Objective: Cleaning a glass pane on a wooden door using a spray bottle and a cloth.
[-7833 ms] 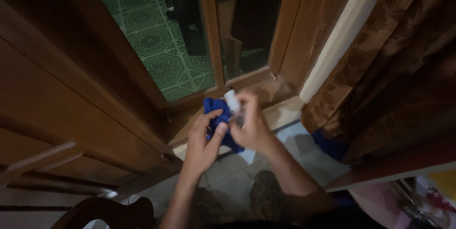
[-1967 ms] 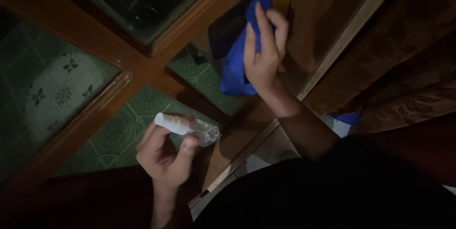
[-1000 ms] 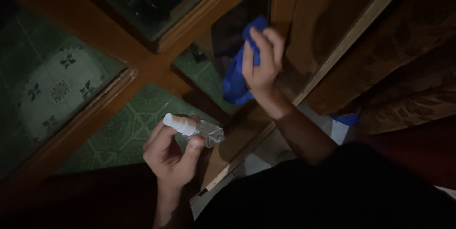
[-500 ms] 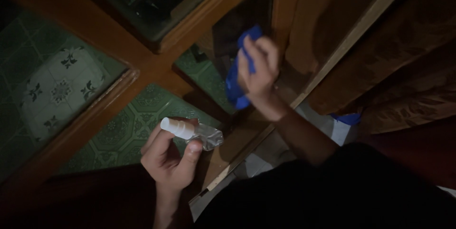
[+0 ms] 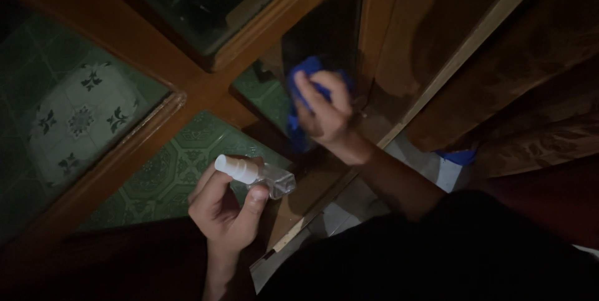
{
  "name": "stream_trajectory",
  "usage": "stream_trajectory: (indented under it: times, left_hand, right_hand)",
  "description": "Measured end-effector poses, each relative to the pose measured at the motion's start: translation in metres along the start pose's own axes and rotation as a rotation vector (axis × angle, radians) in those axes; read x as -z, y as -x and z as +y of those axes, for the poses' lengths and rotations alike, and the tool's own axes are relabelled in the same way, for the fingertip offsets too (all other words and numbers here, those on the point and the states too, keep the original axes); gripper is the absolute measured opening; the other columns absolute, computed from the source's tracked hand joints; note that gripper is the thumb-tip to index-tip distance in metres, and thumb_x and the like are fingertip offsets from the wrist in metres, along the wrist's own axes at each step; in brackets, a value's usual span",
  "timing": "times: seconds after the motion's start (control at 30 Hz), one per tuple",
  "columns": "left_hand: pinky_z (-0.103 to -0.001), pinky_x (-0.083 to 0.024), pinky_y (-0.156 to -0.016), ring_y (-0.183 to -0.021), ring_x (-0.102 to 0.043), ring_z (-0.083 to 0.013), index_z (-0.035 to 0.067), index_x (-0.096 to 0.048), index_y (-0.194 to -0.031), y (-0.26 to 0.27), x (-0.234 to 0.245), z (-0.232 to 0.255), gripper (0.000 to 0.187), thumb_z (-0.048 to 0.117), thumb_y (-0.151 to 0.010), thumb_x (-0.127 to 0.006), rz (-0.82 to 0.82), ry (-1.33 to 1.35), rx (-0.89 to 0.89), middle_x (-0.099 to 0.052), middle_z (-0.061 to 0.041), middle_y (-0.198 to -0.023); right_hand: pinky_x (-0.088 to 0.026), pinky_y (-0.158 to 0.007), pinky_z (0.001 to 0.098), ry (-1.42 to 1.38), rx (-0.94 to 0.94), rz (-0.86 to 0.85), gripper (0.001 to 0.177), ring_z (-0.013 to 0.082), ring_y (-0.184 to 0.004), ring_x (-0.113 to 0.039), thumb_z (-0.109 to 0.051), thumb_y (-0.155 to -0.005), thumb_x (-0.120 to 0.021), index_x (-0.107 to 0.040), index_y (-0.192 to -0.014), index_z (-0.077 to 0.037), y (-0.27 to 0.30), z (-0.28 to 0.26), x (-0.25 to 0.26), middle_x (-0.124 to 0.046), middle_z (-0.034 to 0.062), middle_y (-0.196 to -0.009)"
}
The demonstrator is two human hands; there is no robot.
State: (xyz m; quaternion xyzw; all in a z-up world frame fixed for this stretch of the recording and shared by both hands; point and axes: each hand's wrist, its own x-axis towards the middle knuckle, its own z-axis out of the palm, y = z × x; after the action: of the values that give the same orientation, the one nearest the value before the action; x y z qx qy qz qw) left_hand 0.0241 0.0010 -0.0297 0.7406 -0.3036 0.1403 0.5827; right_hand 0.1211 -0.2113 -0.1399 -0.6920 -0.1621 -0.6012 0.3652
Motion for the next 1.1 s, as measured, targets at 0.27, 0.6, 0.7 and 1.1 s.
stream_trajectory:
  times: [0.27,0.6,0.7,1.1]
  left_hand:
    - [-0.031,-0.057,-0.086,-0.096,-0.071,-0.02,-0.008,-0.067,-0.112,-0.003,-0.004,0.005,0.033,0.019,-0.096,-0.077,-0.02,-0.021,-0.041,-0.072,-0.016,-0.107]
    - [-0.028,-0.055,-0.082,-0.095,-0.069,-0.0197,-0.009,-0.067,-0.112,0.0,0.0,0.009,0.033,0.018,-0.096,-0.077,0.013,-0.012,-0.014,-0.071,-0.016,-0.106]
    - [-0.029,-0.058,-0.085,-0.093,-0.07,-0.0193,-0.008,-0.067,-0.113,0.0,0.001,0.014,0.035,0.02,-0.096,-0.078,0.005,0.001,-0.034,-0.071,-0.015,-0.107]
    - [-0.03,-0.059,-0.084,-0.093,-0.072,-0.0203,-0.008,-0.067,-0.112,-0.002,0.001,0.017,0.038,0.024,-0.097,-0.078,-0.011,0.014,-0.054,-0.072,-0.016,-0.108]
  right_hand:
    - [-0.057,-0.09,0.0319,0.191,-0.218,0.116,0.035,0.0236,-0.109,-0.063,0.004,-0.1,-0.076,-0.069,-0.135,-0.001,-0.042,0.012,0.012,-0.059,0.0118,-0.124]
    - [-0.055,-0.093,0.0346,0.127,-0.161,0.072,0.034,0.0244,-0.109,-0.061,0.002,-0.101,-0.075,-0.068,-0.134,0.0,-0.063,-0.006,0.006,-0.057,0.0127,-0.122]
    - [-0.054,-0.096,0.0337,0.178,-0.251,0.175,0.033,0.0227,-0.11,-0.061,0.002,-0.105,-0.073,-0.067,-0.138,0.0,-0.053,0.019,0.014,-0.058,0.0109,-0.124]
    - [-0.055,-0.09,0.0315,0.179,-0.182,0.152,0.033,0.0215,-0.107,-0.061,0.001,-0.104,-0.074,-0.068,-0.136,0.002,-0.058,0.018,0.006,-0.059,0.0105,-0.121]
